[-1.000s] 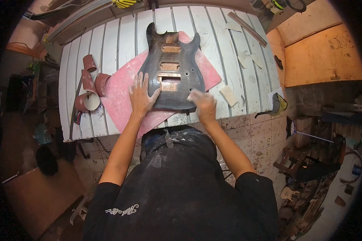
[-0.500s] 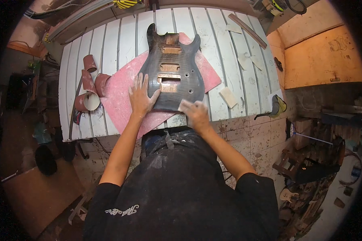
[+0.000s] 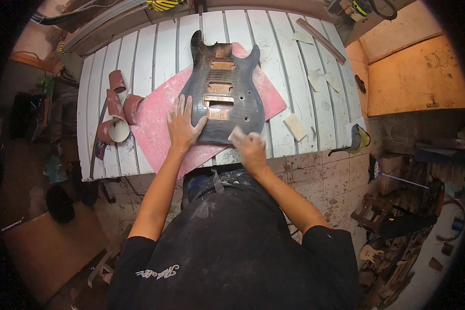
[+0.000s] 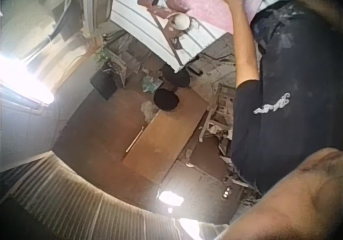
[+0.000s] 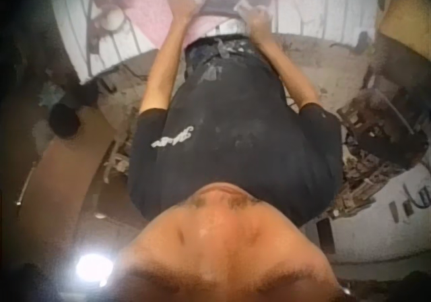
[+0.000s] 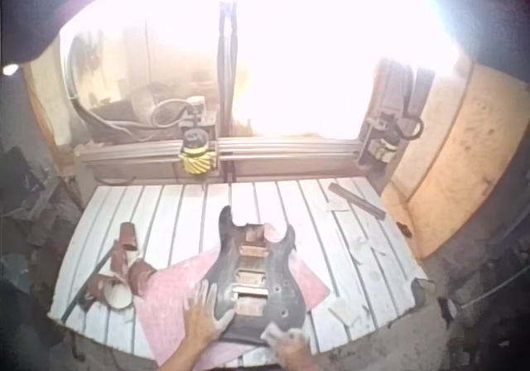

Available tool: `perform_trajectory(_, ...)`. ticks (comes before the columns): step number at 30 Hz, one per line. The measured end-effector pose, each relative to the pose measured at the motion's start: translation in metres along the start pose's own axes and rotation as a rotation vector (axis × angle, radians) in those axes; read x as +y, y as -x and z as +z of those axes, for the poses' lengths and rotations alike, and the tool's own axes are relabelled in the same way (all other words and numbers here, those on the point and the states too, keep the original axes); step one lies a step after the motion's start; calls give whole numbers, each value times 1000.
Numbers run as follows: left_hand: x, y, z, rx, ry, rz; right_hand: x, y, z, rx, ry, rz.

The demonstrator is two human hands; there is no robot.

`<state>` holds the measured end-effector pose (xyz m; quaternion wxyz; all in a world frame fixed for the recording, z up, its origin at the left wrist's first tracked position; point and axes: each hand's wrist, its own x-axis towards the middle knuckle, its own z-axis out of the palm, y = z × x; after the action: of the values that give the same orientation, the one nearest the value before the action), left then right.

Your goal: The person sands the body of an electric guitar using a small sanding block, rubbing it over the front surface and into the pickup cavities.

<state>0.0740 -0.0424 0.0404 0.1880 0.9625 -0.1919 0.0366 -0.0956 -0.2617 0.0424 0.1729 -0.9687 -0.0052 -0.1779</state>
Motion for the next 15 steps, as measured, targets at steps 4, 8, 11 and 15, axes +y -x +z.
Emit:
perform_trajectory(4, 0, -1, 2, 12, 12, 14, 38, -18, 4, 2, -47, -4)
perform_trajectory(8, 1, -2, -2, -7, 14, -3, 8, 0, 2, 48, -19, 48)
perform_trajectory(11, 2, -3, -1, -3, -1, 2, 22, 8, -1, -13, -76, -72)
perform_trajectory(15, 3, 1, -4, -15, 4, -7, 38, -18, -13, 74, 81, 213)
